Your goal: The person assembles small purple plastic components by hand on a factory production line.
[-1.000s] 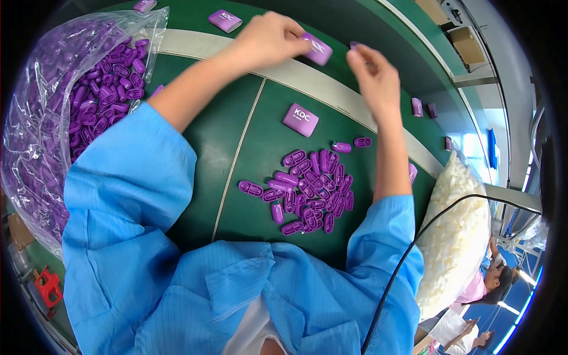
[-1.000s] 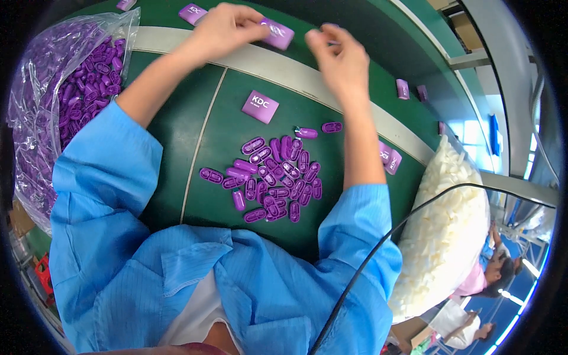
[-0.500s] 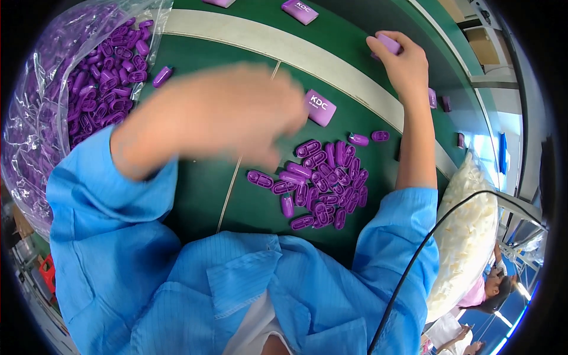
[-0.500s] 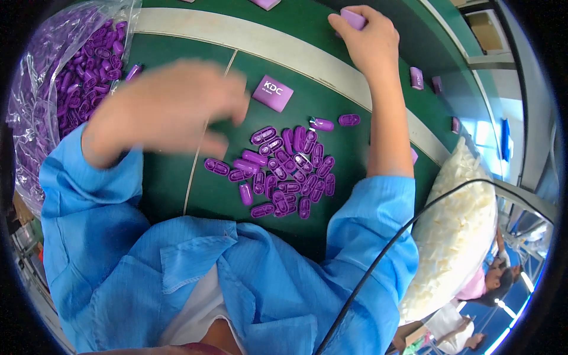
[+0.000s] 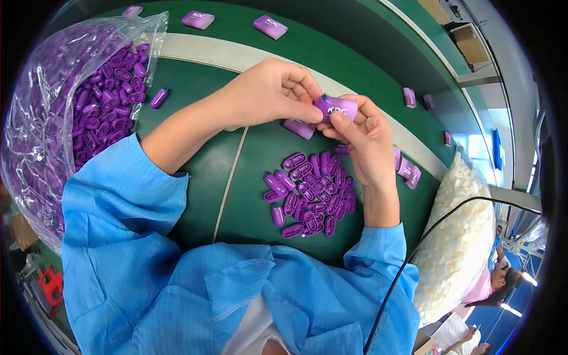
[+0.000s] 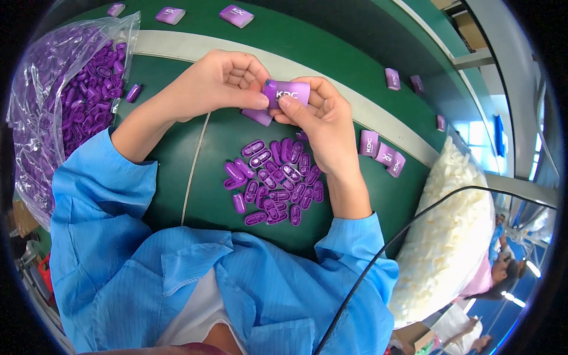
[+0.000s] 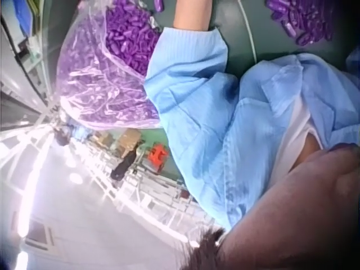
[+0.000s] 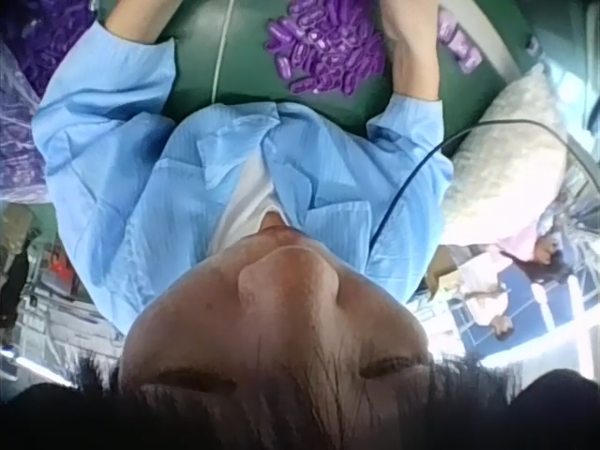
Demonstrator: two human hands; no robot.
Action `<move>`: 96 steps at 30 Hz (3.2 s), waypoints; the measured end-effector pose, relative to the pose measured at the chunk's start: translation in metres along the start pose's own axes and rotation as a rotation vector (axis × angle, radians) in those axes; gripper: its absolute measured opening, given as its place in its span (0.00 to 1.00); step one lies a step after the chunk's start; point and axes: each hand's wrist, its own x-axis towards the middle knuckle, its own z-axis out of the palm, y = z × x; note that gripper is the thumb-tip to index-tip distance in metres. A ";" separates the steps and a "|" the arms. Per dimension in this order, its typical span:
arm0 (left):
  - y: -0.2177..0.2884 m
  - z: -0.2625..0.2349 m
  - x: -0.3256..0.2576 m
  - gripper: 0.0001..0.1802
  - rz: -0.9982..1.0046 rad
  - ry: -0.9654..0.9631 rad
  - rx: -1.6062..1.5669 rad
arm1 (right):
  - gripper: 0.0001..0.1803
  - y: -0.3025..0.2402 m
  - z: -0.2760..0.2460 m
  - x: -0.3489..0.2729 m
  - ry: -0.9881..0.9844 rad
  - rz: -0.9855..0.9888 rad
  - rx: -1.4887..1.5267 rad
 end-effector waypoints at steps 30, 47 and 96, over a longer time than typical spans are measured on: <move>0.003 0.015 -0.015 0.08 0.100 0.172 0.233 | 0.13 -0.006 -0.002 -0.007 -0.009 -0.051 -0.099; -0.004 0.010 -0.001 0.14 0.232 0.275 0.613 | 0.15 -0.007 0.005 0.011 0.068 -0.148 -0.270; -0.024 0.003 0.002 0.14 0.091 0.066 -0.157 | 0.11 0.015 -0.004 0.002 -0.092 0.064 0.348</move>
